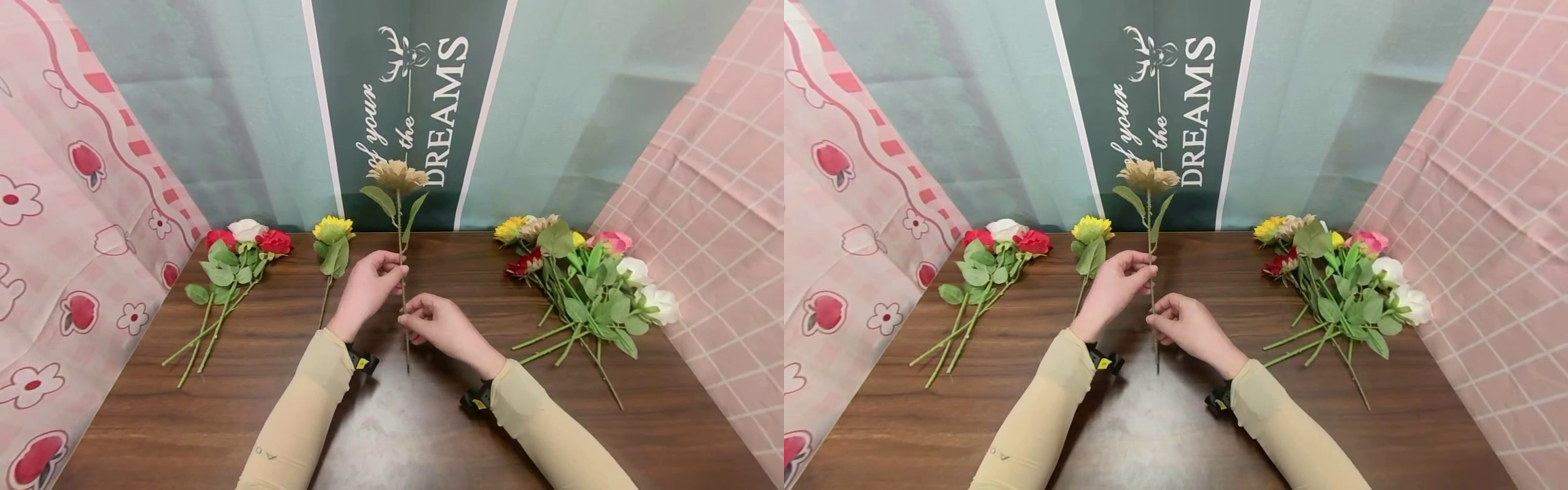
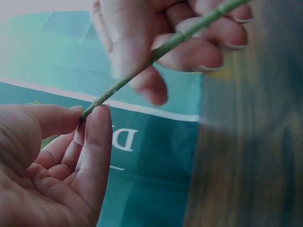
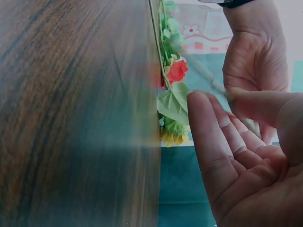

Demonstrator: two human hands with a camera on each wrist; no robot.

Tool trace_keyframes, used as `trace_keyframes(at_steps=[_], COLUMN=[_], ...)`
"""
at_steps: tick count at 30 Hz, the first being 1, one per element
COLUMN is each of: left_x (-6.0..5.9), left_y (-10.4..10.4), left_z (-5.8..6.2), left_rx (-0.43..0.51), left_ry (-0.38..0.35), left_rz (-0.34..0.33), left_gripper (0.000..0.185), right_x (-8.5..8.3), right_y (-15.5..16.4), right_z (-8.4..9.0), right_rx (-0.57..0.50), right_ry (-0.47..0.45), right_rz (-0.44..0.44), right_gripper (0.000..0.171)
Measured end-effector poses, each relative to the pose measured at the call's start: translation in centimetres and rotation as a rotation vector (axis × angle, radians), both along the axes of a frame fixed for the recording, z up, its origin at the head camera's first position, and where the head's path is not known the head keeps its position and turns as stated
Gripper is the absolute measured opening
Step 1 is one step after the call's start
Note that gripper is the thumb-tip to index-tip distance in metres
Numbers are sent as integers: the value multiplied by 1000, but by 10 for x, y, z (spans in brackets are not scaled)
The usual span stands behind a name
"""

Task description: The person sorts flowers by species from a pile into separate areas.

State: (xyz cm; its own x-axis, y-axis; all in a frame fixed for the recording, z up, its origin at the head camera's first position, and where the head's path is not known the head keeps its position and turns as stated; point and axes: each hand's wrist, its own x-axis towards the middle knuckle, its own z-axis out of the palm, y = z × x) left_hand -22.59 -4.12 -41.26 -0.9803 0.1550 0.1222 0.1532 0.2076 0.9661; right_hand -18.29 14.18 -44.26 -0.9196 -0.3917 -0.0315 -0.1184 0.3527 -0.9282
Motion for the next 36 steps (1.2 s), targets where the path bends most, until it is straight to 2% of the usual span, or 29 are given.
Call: trace_keyframes(at_steps=[5,7,12,15,18,24,27,30,36], left_x=[1,0,-10,-15,-19,-25,-24,-24,-21], left_y=[-23,-38,-82,-104,-115,-119,-119,-120,-123], left_z=[9,14,22,18,5,-28,-39,-44,-40], left_rx=[-99,-201,-532,-667,-752,-828,-839,-840,-843], left_ry=[41,64,130,120,84,1,-55,-81,-88], left_rz=[42,57,96,106,91,63,65,70,74], left_gripper=[27,27,28,28,27,25,24,25,25], right_x=[0,0,-1,-1,-2,-1,-1,-1,-2], right_y=[0,2,5,6,7,7,7,7,8], right_z=[4,6,8,8,7,4,3,2,3], right_rx=[27,94,279,329,352,352,350,353,358], right_ry=[46,122,320,363,366,331,327,335,335], right_rz=[-27,-55,-101,-80,-58,-17,-6,-4,11], right_gripper=[24,24,29,37,40,41,41,40,38])
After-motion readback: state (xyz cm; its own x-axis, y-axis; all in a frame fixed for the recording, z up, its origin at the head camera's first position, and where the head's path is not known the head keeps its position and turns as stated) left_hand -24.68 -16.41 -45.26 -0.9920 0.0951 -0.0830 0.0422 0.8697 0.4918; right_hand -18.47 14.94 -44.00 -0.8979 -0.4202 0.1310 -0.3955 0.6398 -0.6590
